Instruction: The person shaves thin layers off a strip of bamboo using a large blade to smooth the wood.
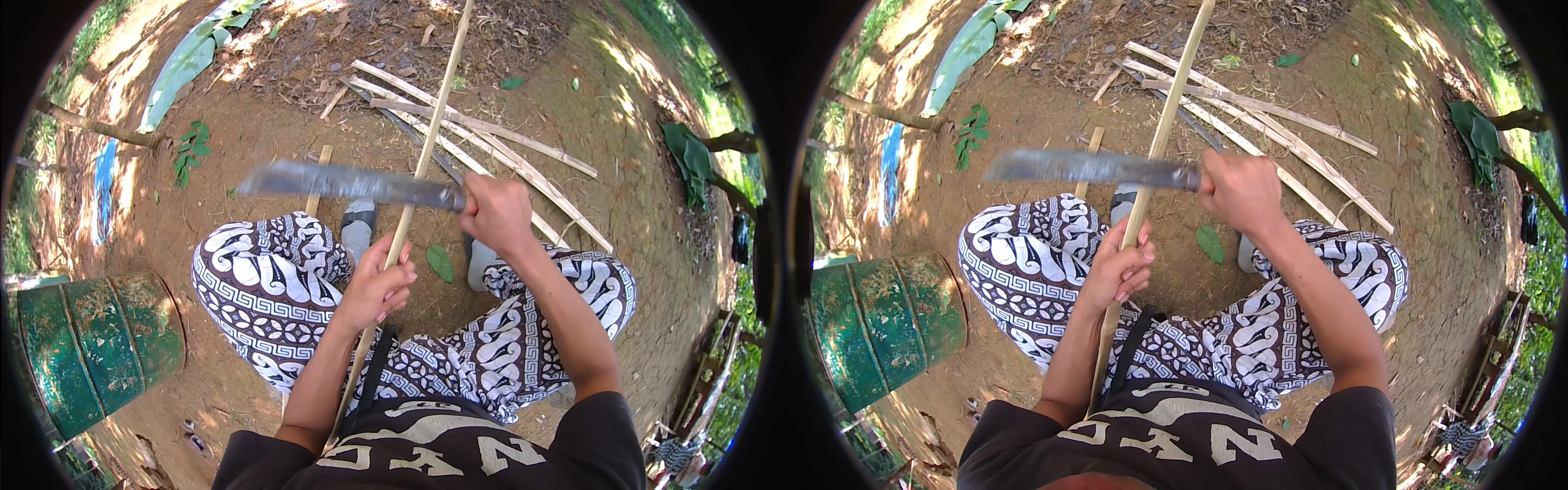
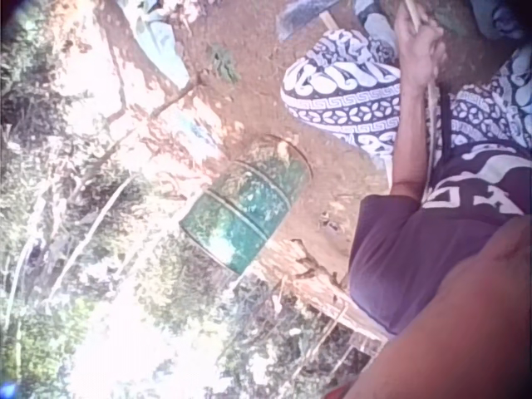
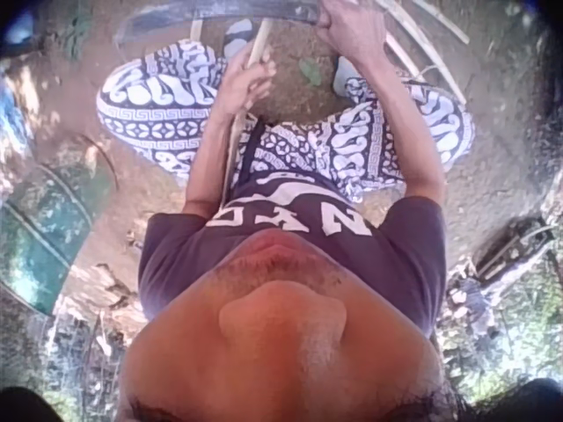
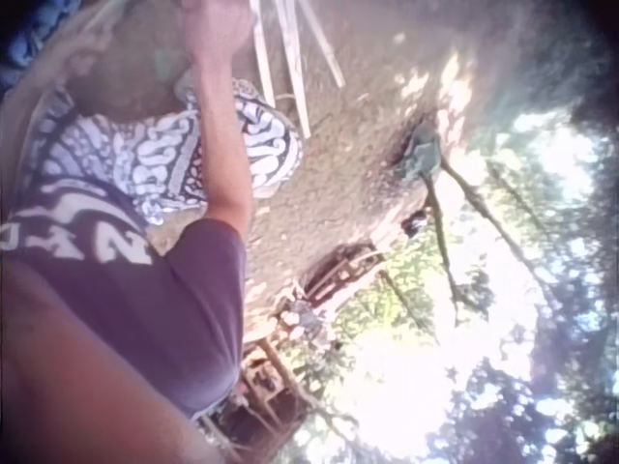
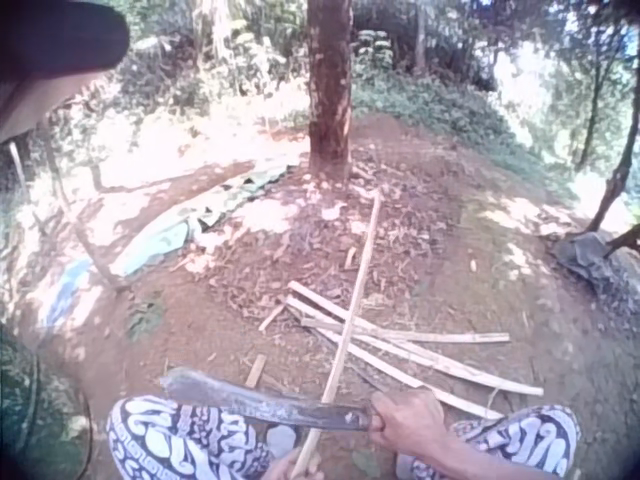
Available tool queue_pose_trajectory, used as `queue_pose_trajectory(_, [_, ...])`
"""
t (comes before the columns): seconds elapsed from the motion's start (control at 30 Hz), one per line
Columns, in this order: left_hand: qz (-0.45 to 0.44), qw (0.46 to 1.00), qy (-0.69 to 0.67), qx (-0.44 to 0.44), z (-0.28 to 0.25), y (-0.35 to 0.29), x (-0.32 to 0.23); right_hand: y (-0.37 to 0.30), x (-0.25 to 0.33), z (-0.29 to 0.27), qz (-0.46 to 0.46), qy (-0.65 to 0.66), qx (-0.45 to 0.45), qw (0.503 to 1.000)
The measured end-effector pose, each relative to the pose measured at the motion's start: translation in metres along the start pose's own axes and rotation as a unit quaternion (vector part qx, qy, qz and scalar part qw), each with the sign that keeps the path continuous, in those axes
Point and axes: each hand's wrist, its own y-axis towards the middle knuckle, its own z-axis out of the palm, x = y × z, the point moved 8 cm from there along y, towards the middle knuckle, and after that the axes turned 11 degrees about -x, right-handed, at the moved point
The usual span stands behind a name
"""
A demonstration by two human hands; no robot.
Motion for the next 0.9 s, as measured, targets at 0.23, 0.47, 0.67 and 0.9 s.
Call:
queue_pose_trajectory(0.23, [-0.014,1.000,0.014,0.012,0.007,-0.003,0.006,0.019,-0.062,-0.018,0.093,-0.094,-0.059,0.990])
queue_pose_trajectory(0.47, [-0.029,0.999,-0.011,0.043,-0.002,-0.002,0.007,0.005,-0.020,-0.008,0.019,-0.015,-0.015,1.000])
queue_pose_trajectory(0.67, [-0.060,0.997,0.023,0.034,0.004,-0.010,0.017,0.028,-0.102,-0.021,0.138,-0.133,-0.041,0.981])
queue_pose_trajectory(0.9, [-0.032,0.998,0.034,0.037,0.001,-0.009,0.013,0.018,-0.060,-0.020,0.074,-0.031,-0.008,0.997])
